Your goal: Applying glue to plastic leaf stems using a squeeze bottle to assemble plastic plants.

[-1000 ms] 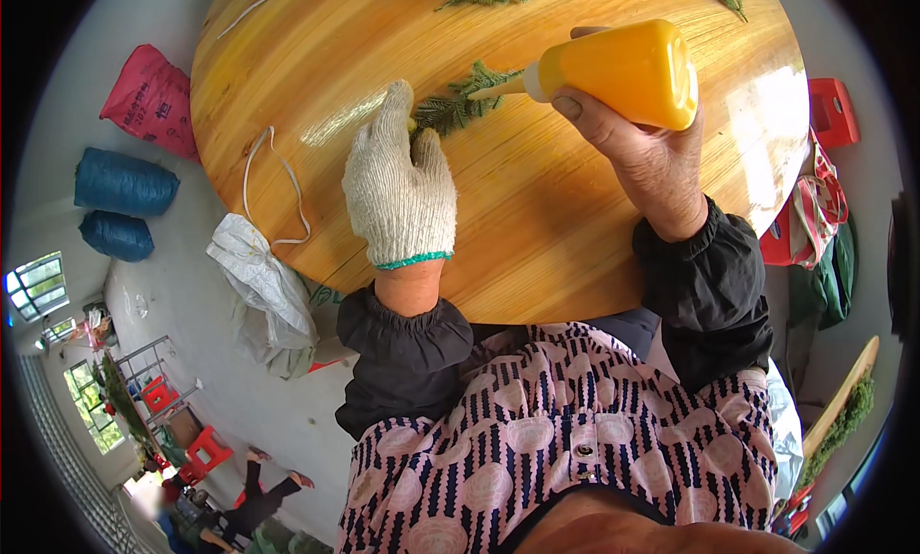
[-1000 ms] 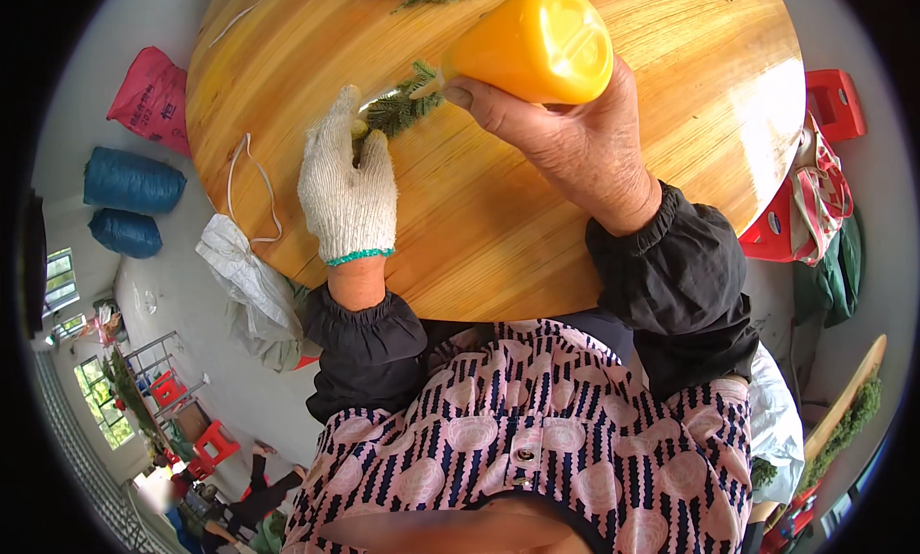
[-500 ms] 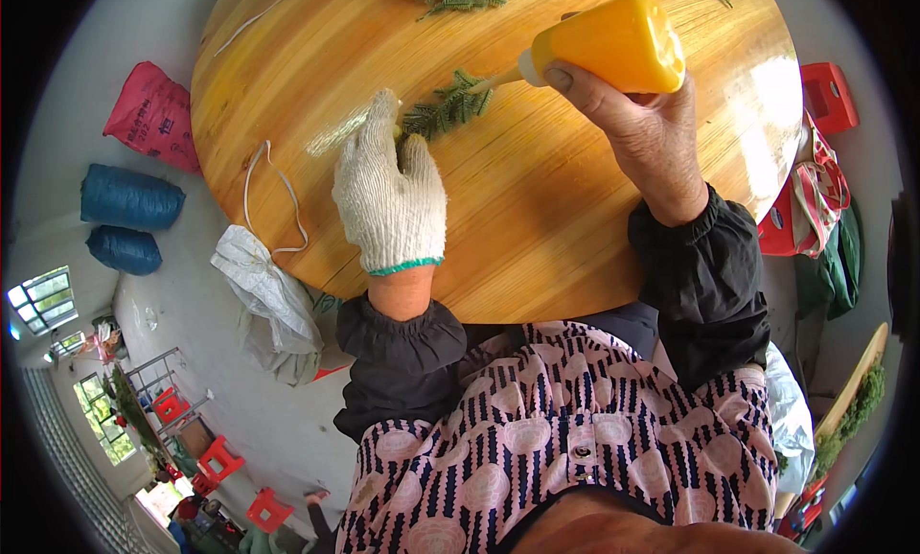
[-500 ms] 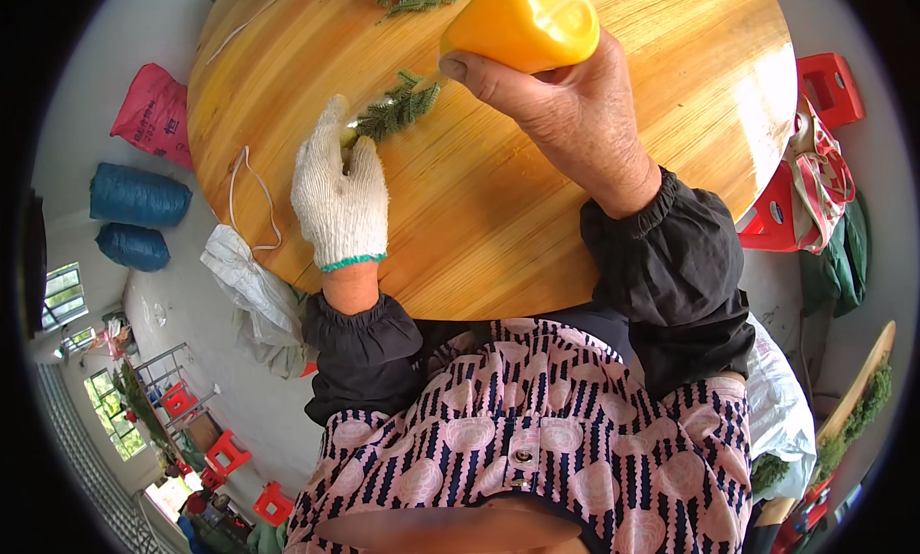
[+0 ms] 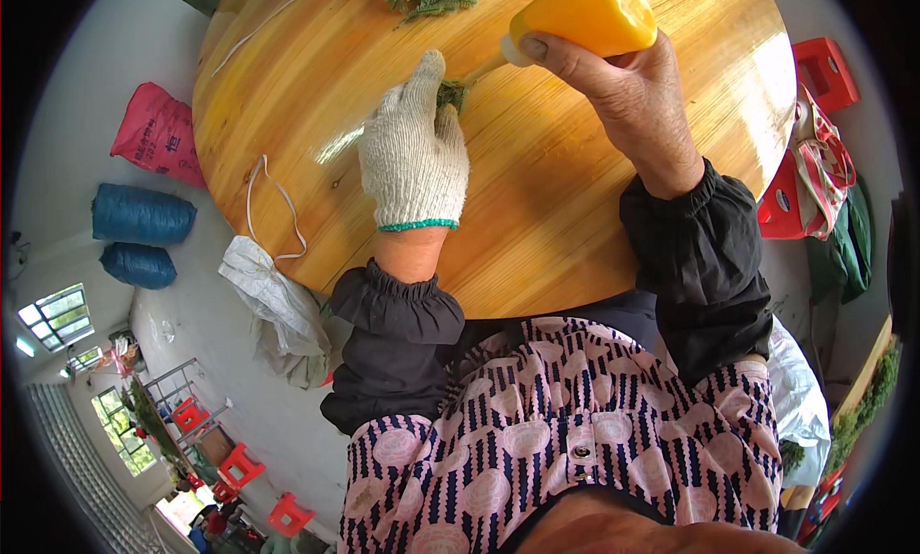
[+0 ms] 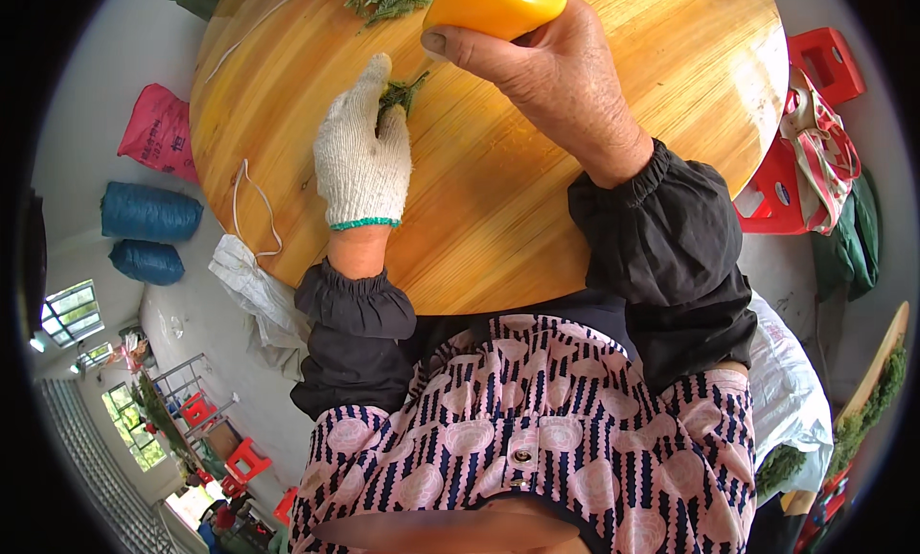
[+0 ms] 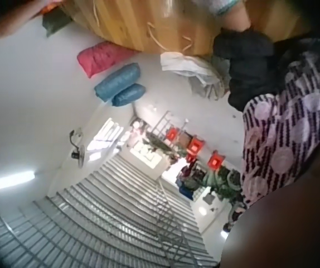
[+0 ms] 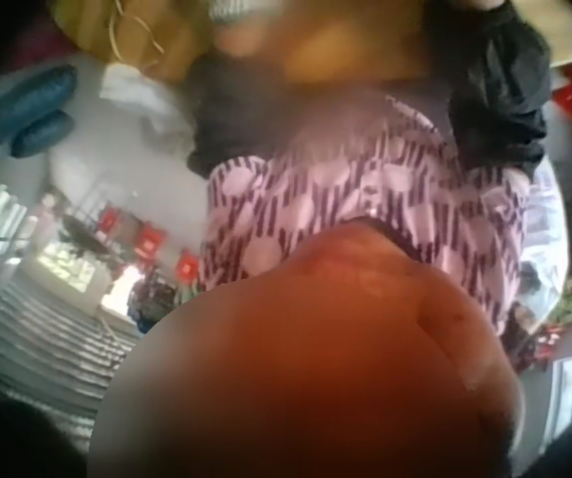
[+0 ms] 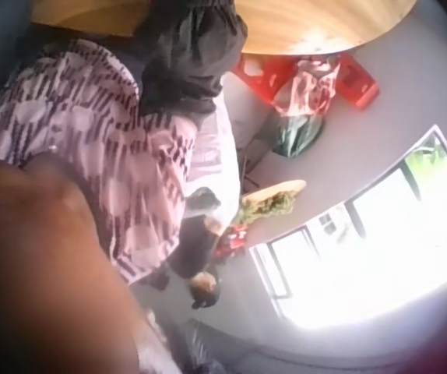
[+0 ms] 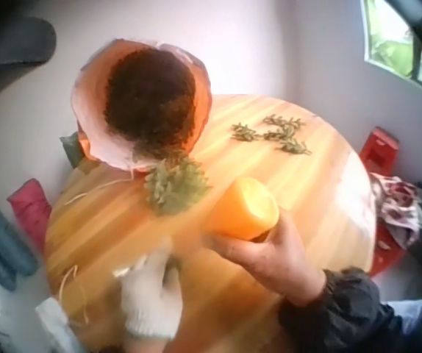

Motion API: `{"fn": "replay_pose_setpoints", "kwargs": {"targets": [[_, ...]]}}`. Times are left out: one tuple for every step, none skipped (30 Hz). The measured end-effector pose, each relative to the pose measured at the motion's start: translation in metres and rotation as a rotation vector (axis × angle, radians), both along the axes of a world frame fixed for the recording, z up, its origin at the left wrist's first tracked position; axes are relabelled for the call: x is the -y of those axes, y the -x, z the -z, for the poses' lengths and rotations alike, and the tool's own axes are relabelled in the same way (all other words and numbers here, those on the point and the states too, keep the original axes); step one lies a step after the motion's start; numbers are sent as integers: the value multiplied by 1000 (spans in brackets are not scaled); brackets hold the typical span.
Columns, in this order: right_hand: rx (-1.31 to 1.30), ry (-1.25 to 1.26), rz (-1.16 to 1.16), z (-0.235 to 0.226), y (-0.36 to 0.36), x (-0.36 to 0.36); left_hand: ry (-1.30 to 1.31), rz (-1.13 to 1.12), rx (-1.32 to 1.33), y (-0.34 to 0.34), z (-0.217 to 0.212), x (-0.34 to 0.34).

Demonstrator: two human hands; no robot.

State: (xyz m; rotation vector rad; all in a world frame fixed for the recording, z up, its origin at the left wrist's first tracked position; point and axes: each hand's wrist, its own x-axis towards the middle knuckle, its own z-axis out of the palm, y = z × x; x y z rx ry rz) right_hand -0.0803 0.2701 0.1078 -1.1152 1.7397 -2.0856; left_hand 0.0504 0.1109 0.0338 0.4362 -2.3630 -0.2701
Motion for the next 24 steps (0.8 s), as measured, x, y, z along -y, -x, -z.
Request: {"fn": "replay_pose_setpoints", "kwargs": {"targets": [[1,0,4,2,4,-1,27,-5,0,1,-1,-1],[1,37,-28,5,10,-2,27,-1,1,2,-1,-2],[2,75,-62,5,12,-1,5,-4,-2,1,-1,-2],[4,76,-59,4,10,-1,-17,-6,-5,1,-1,-1],[18,58,-32,1,7,-1,-16,-3,-3,0,-1,-1],[33,39,-9,-1,5,-1,-28,-13,-2,-2,-1,0],[36,39,-10,-2,6,-1,-40,-23,-1,-3,0,1],[32,32,-4,-3,6,-1,-39,-24,2,-4,1,1],[25,23,7,-4,7,-2,-33,-14,-15,-2,1,2],[24,23,11,-4,8,-3,-27,-5,-32,-1,1,1],[37,31,8,-3,9,-4,-28,-1,-32,-2,-2,-1],[52,42,1,-2,11,-4,-90,-13,5,-3,-6,-3],[53,43,2,-2,12,-5,-151,-25,43,-4,-9,-5],[60,48,4,-2,14,-5,-149,-24,44,-4,-8,-5],[66,54,7,-2,15,-6,-154,-31,50,-4,-9,-5],[66,56,10,-2,18,-6,-159,-39,55,-3,-10,-5],[43,45,15,-1,21,-6,-157,-36,56,-3,-11,-5],[21,33,20,1,23,-6,-161,-38,62,-3,-11,-5],[21,35,24,2,23,-6,-164,-39,68,-3,-11,-5],[44,72,7,3,23,-4,-160,-35,68,-2,-11,-4],[66,111,-11,3,22,-3,-145,-45,76,-2,-11,-3],[66,117,-8,2,24,-4,-129,-54,82,-2,-12,-2],[48,95,10,1,26,-5,-121,-52,82,-3,-13,-1],[30,76,27,0,28,-5,-145,-69,93,-3,-14,0]]}}
